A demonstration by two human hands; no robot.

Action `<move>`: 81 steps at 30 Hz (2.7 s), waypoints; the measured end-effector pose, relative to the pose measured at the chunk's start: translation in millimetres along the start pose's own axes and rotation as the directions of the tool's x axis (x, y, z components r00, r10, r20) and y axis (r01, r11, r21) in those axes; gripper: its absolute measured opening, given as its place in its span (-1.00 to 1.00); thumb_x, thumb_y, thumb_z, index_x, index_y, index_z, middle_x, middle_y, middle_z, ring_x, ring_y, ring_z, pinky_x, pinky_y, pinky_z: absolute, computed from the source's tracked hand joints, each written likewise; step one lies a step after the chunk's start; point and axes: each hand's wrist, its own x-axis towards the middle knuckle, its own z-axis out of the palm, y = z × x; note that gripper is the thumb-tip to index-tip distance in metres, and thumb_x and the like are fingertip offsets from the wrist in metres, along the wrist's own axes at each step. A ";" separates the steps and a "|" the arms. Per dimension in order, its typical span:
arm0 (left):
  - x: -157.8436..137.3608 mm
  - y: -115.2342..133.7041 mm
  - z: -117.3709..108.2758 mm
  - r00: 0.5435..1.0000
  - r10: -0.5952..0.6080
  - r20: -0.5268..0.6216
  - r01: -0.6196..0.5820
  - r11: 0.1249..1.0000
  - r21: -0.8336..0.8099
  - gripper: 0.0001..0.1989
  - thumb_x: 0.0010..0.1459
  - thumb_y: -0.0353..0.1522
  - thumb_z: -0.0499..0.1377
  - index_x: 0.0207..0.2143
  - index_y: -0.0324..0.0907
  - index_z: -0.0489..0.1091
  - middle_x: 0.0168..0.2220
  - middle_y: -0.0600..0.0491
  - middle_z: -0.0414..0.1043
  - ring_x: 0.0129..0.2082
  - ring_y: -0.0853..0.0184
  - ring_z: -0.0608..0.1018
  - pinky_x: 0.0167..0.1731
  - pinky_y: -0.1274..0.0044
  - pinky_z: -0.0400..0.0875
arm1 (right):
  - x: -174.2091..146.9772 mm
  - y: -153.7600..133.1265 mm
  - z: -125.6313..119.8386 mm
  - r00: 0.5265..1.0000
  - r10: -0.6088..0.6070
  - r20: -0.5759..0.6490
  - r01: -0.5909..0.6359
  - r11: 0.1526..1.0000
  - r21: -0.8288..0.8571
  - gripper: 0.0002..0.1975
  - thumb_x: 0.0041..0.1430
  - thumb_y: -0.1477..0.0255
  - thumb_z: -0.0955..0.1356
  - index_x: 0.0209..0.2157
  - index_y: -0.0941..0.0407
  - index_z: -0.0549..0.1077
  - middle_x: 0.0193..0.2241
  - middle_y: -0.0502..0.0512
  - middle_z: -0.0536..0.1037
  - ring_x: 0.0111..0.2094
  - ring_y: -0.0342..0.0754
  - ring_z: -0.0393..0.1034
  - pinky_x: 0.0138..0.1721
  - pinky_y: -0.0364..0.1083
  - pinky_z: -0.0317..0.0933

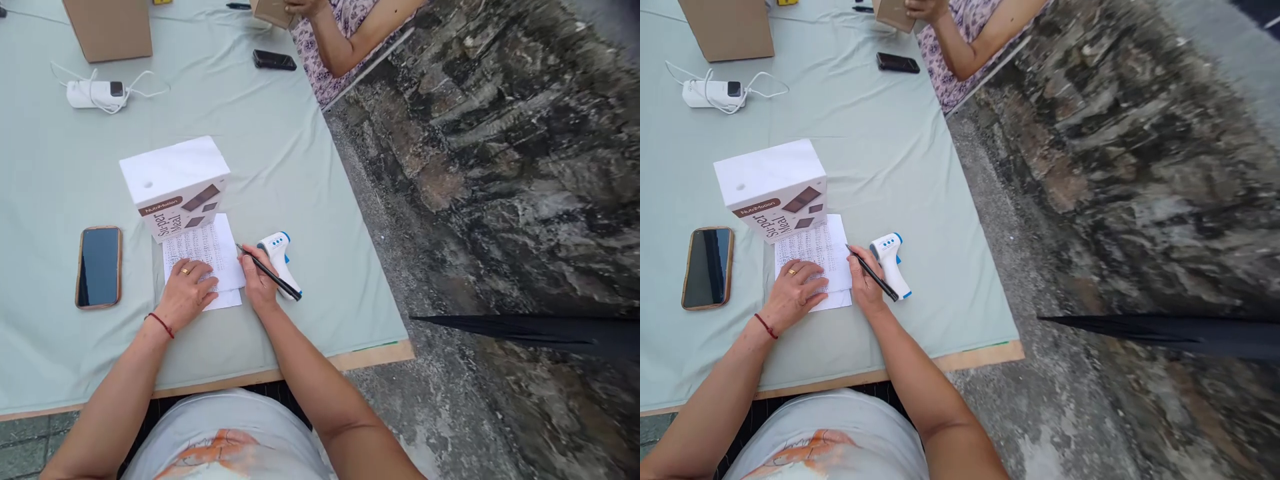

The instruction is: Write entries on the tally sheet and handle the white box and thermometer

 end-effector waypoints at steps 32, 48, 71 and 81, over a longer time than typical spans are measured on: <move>-0.6 2.3 6.7 1.000 -0.006 0.006 0.007 0.996 -0.089 -0.77 0.37 -0.46 0.10 -0.33 -0.17 0.52 -0.15 -0.01 0.58 -0.09 0.21 0.55 -0.08 0.33 0.45 | -13.3 -16.9 5.0 0.975 0.037 0.218 -0.006 0.990 -0.141 -0.90 0.06 0.36 0.31 -0.50 0.03 0.34 -0.62 -0.10 0.37 -0.57 -0.15 0.20 -0.48 -0.12 0.18; -3.0 5.7 10.2 0.998 -0.037 0.055 0.044 0.989 -0.144 -0.83 0.34 -0.44 0.14 -0.29 -0.18 0.53 -0.11 -0.03 0.58 -0.01 0.18 0.54 0.00 0.29 0.44 | -15.7 -18.1 2.5 0.977 0.070 0.199 -0.045 0.991 -0.126 -0.90 0.03 0.35 0.31 -0.52 0.03 0.34 -0.63 -0.12 0.34 -0.58 -0.15 0.18 -0.50 -0.12 0.16; -2.3 7.4 9.2 0.998 -0.041 0.046 0.047 0.991 -0.127 -0.84 0.34 -0.42 0.15 -0.29 -0.18 0.52 -0.12 -0.01 0.59 -0.04 0.18 0.56 -0.02 0.31 0.44 | -16.0 -16.0 2.4 0.984 0.034 0.175 -0.011 0.992 -0.128 -0.91 0.02 0.39 0.30 -0.53 0.03 0.31 -0.62 -0.12 0.33 -0.57 -0.15 0.18 -0.49 -0.12 0.16; -3.4 6.2 11.9 0.999 -0.037 0.020 0.040 0.989 -0.143 -0.84 0.33 -0.42 0.15 -0.30 -0.19 0.52 -0.13 -0.01 0.59 -0.06 0.18 0.56 -0.03 0.30 0.45 | -17.6 -14.3 3.6 0.989 0.080 0.126 -0.065 0.991 -0.115 -0.89 0.03 0.35 0.30 -0.52 0.04 0.32 -0.60 -0.11 0.34 -0.54 -0.15 0.19 -0.46 -0.12 0.16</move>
